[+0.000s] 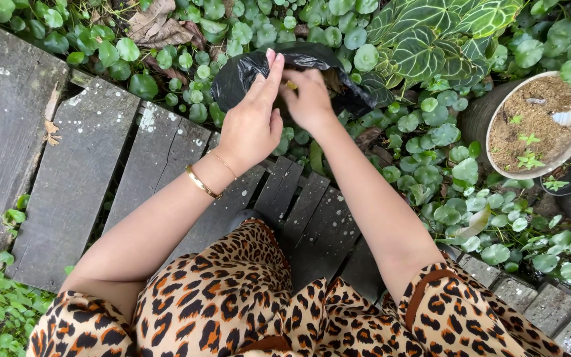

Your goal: Picking up dry leaves and putting them into a trash bag.

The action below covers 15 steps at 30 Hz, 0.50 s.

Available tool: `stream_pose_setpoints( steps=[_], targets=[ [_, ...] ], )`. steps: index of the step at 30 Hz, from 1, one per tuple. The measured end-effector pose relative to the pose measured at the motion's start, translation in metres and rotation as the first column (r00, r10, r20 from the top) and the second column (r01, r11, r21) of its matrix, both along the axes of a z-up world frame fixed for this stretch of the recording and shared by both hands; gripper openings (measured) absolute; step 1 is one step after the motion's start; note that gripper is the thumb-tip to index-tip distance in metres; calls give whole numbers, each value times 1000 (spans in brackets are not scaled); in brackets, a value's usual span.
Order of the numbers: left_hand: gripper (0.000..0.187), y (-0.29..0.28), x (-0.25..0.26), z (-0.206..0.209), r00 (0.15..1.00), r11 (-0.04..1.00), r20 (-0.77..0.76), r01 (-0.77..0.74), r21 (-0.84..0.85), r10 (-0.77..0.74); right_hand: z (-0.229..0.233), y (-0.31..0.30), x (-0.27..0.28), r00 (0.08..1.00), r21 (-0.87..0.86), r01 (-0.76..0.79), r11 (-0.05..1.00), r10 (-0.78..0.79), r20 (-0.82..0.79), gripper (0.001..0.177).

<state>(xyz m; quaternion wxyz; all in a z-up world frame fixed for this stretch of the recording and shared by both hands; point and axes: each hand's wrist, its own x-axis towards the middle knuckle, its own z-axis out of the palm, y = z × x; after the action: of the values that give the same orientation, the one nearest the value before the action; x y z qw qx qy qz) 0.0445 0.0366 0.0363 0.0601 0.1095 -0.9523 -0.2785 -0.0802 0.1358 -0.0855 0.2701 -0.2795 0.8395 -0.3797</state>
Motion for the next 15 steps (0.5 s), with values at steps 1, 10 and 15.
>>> stream_pose_setpoints(
  steps=[1,10,15],
  targets=[
    [92,-1,0,0,1000,1000,0,0,-1,0,-1,9,-3,1000,-1,0,1000,0,0,33],
    [89,-13,-19,-14,997,997,-63,-51,56,54,-15,73,-29,815,94,188,978,-102,-570,19],
    [80,-18,-39,-14,988,992,-119,-92,88,102,-24,73,-28,957,288,203,936,-127,-262,14]
  ],
)
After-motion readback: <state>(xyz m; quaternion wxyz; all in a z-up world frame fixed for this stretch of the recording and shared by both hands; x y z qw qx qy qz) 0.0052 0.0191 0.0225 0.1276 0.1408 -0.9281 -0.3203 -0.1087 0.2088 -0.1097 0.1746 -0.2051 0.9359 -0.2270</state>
